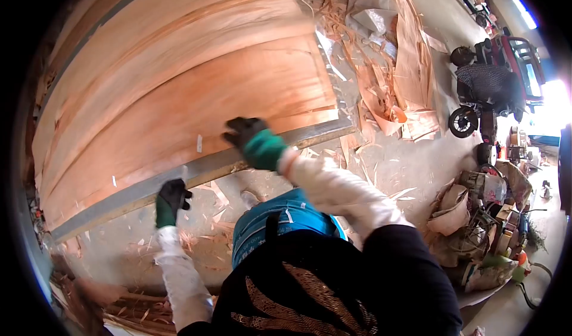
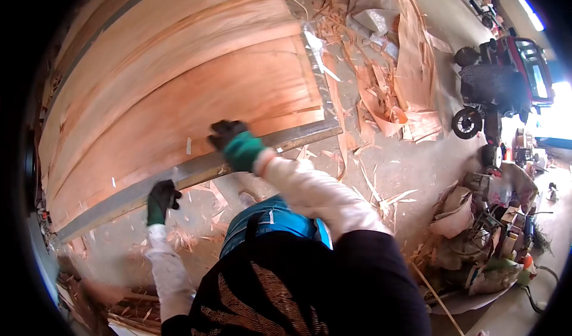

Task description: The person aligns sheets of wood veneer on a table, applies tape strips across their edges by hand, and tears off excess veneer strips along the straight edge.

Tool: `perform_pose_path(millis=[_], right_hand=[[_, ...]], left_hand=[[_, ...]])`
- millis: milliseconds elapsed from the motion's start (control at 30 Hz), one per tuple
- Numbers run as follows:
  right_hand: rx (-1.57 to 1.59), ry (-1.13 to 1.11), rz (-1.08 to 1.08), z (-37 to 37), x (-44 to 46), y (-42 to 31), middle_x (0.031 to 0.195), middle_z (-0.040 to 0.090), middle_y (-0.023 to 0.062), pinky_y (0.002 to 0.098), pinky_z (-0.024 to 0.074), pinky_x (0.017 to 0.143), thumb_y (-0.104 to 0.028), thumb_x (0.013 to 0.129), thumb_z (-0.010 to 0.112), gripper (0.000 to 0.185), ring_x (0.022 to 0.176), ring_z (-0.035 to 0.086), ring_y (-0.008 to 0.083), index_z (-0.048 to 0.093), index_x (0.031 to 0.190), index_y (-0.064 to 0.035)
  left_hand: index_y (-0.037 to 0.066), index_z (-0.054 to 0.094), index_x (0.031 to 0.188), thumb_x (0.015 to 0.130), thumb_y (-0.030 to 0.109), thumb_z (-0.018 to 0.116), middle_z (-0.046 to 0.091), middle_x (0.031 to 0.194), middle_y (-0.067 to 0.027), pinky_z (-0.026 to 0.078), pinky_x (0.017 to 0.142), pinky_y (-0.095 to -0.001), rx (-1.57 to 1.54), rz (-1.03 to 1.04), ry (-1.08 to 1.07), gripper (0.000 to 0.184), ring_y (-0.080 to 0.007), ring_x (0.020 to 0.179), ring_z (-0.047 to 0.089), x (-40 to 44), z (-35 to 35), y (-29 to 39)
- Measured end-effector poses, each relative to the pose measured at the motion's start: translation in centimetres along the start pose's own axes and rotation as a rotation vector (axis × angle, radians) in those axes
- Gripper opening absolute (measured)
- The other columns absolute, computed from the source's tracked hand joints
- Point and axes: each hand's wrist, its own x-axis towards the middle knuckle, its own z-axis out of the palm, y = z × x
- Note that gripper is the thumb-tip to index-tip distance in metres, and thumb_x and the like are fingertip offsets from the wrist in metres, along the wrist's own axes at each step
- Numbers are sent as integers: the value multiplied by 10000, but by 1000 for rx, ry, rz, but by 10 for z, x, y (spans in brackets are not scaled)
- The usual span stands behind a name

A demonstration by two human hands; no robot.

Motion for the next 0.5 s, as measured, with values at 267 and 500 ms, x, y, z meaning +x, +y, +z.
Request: perform_pose_path(millis=[267, 500], right_hand=[[-2, -49, 330, -98, -116, 170, 1052, 646, 111, 426, 515, 802, -171, 701, 744, 309, 943, 620, 325, 707, 1006, -136], [112, -56, 358, -71, -120, 200, 927, 667, 78, 423, 513, 747, -168, 689, 745, 183, 882, 633, 304, 733, 871, -155]], left_hand=[[-13, 572, 1152, 902, 111, 565, 690, 852, -150, 533, 512, -299, -161, 85, -304, 279, -190, 672, 662, -29, 222, 79], [-11, 555, 1172, 920, 101, 556, 691, 819, -127, 512, 498, -272, -212, 119, -304, 275, -152, 593, 627, 0, 325, 128]])
